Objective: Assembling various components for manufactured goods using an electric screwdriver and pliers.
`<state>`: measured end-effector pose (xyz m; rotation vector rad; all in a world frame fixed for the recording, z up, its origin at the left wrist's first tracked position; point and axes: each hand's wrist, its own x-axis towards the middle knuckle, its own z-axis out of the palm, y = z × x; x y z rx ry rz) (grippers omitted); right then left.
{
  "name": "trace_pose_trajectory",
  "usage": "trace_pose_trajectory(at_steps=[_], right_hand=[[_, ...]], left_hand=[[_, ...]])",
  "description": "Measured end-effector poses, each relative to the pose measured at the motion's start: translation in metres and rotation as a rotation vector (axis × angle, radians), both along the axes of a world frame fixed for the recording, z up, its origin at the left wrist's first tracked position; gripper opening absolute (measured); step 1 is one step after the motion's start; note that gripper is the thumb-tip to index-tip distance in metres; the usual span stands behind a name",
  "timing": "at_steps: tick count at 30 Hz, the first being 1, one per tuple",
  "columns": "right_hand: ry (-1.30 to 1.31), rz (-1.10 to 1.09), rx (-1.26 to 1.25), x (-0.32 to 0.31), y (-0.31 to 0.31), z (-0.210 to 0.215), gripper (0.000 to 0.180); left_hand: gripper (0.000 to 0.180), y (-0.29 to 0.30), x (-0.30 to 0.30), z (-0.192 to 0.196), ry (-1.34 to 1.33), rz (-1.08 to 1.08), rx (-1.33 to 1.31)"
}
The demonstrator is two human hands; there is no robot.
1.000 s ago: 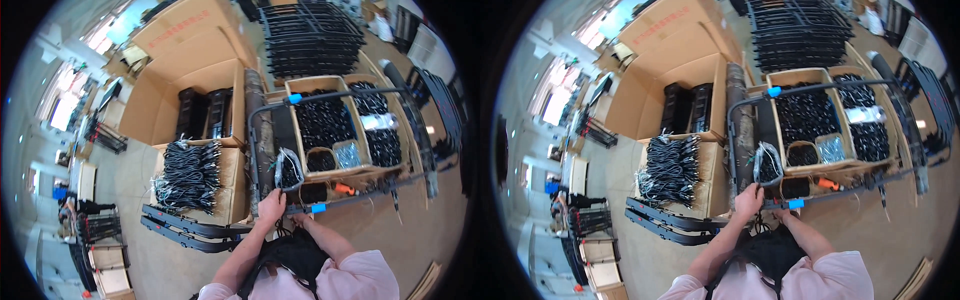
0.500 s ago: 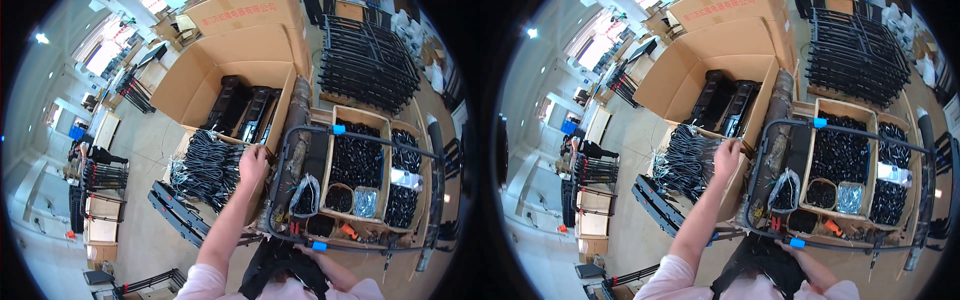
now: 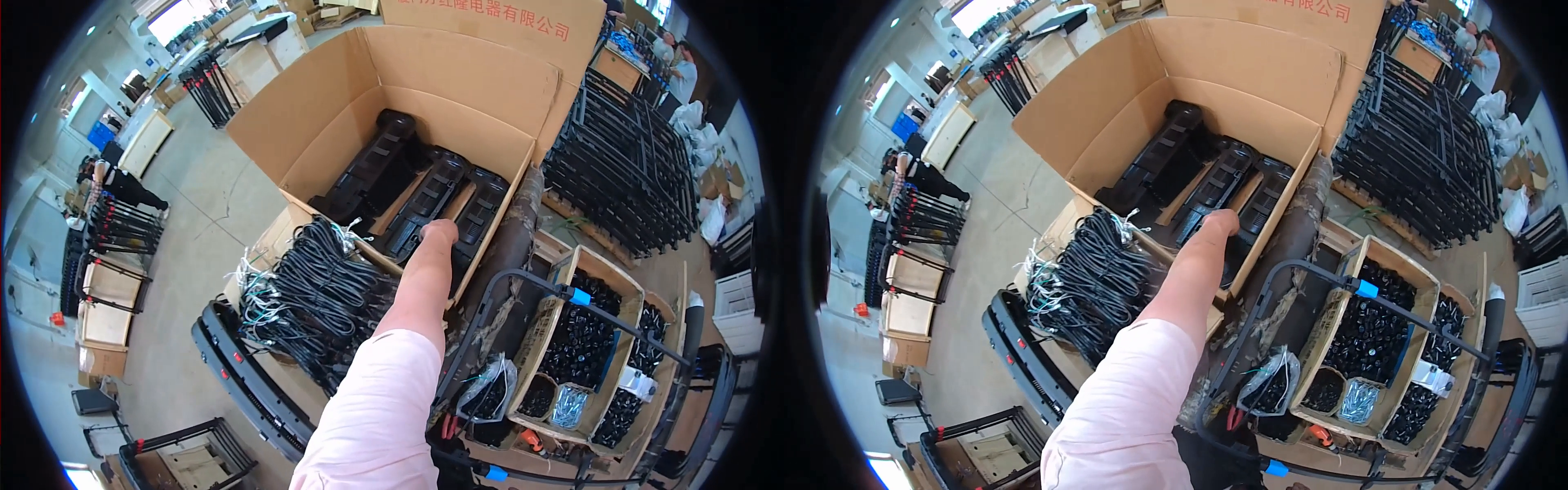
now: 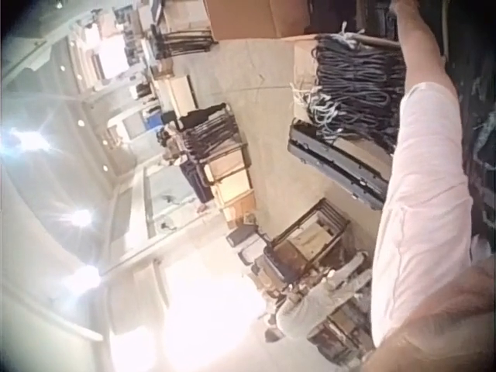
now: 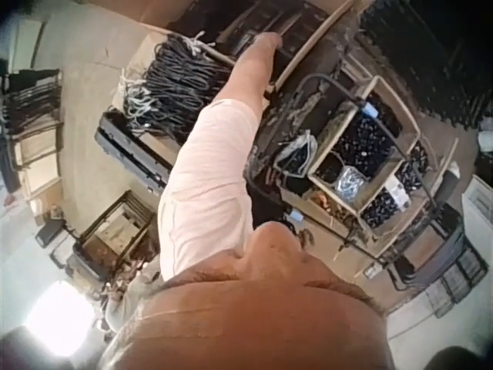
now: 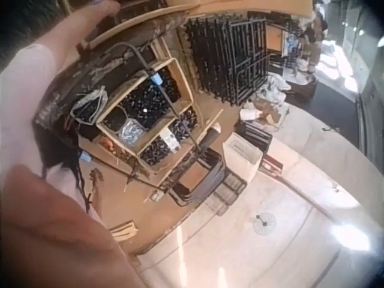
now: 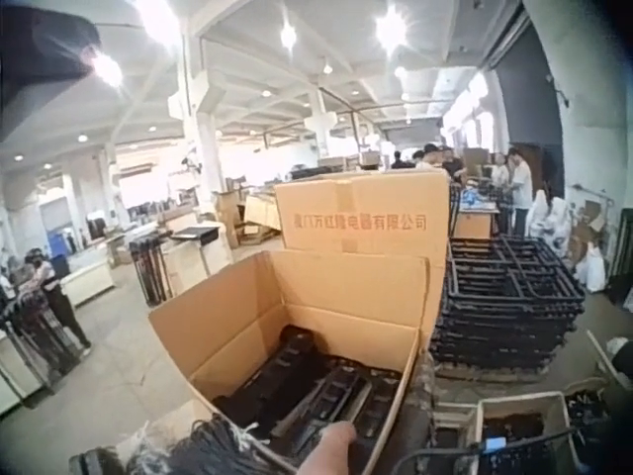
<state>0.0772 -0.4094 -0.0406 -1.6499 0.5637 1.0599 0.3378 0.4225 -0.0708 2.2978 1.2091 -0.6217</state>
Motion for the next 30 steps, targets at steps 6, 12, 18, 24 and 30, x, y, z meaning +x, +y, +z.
trace_pose_trajectory(at_steps=[6, 12, 18, 24, 30], right_hand=[[-0.148, 0.036, -0.202, -0.001, 0.034, 0.054, 0.036], [-0.381, -0.018, -0.144, 0.019, 0.055, 0.068, 0.042], [-0.578, 0.631, -0.441, 0.083, 0.102, 0.163, 0.046], [-0.875, 0.362, -0.264, 0.147, 0.243, 0.214, 0.022], [-0.969, 0.596, 0.214, 0.177, 0.360, 0.223, 0.043]], left_hand=[[0.031, -0.005, 0.014, -0.025, 0.022, -0.005, -0.183], [0.046, -0.011, -0.003, 0.007, -0.130, 0.159, -0.097], [0.043, -0.003, -0.029, 0.085, -0.464, 0.433, 0.290], [0.050, -0.005, -0.054, 0.216, -1.478, 0.591, -0.360], [0.048, -0.202, -0.122, 0.236, -1.388, 0.545, -1.988]])
